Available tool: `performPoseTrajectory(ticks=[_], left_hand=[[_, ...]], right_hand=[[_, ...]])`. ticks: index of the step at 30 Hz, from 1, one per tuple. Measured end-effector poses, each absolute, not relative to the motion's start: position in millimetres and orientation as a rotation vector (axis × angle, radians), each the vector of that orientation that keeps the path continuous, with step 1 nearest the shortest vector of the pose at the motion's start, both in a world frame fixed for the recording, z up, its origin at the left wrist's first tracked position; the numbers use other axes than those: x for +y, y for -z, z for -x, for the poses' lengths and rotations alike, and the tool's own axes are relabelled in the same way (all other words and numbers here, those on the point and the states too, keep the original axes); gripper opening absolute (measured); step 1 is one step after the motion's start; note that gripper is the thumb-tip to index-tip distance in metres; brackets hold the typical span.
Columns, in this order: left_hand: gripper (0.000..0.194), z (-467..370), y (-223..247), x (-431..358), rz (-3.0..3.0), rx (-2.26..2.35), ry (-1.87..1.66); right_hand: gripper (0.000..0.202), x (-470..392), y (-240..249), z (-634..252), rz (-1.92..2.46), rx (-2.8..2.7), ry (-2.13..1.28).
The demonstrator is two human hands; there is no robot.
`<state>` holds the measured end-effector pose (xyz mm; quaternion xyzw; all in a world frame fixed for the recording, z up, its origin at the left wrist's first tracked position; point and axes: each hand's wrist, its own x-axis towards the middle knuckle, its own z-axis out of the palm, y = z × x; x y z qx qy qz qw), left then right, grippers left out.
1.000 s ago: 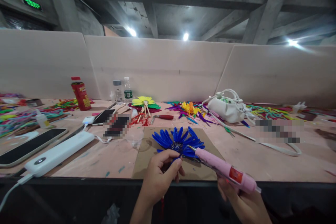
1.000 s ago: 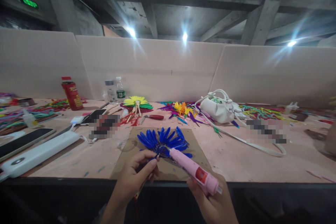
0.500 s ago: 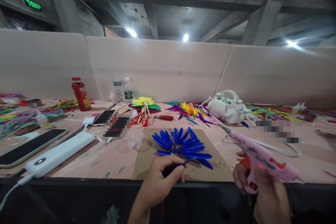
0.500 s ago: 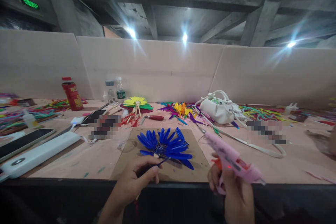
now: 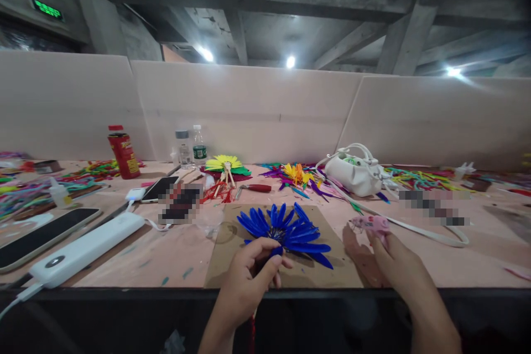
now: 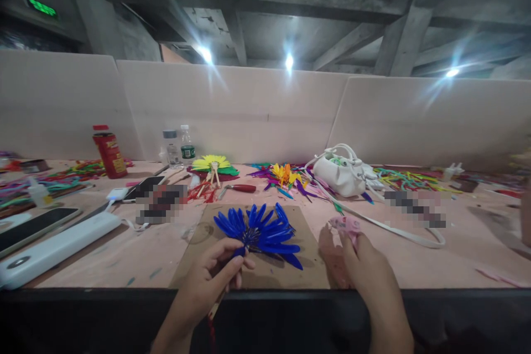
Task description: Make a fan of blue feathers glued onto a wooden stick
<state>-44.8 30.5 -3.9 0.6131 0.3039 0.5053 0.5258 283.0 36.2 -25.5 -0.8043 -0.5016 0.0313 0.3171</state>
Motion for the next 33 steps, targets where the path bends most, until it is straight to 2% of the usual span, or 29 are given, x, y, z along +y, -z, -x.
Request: performPoseTrajectory(ticks=[4, 9, 12, 17, 19, 21, 26, 29, 30, 33], left_hand=[[0.025, 44, 5, 32, -1.416, 0.763, -1.323], [0.018, 48, 1, 27, -1.595, 0.834, -1.359], [0.022, 49, -10, 19, -1.821, 0.844, -1.213], [0.032, 46, -24, 7, -2.048, 0.583, -1.111], [0.039, 45, -23, 6, -2.124, 0.512, -1.136], [0.043, 46, -20, 7, -2.190, 0.521, -1.158], [0.046, 46, -13, 9, -2.282, 0.578, -1.158], [0.049, 42, -11, 15, -2.295, 0.876, -1.335], [0.046, 41, -11, 18, -2.276, 1.049, -1.435], [0.025, 37, -7, 32, -2.226, 1.526, -1.527]], right_hand=[[0.058, 34, 23, -282, 2.097, -1.320, -0.049], [0.069, -5, 0, -263, 1.927, -1.033, 0.226], [0.050, -33, -8, -245, 1.722, -0.880, -0.041], [0.039, -40, -2, -204, 1.082, -1.249, -0.910], [0.038, -36, 1, -186, 0.931, -1.282, -1.135], [0.046, -32, 3, -170, 0.855, -1.330, -1.304], [0.059, -25, 10, -151, 0.846, -1.290, -1.366], [0.075, -22, 11, -154, 0.913, -1.297, -1.288], [0.073, -21, 10, -156, 0.948, -1.310, -1.257], [0.039, -22, 8, -166, 1.048, -1.419, -1.164]])
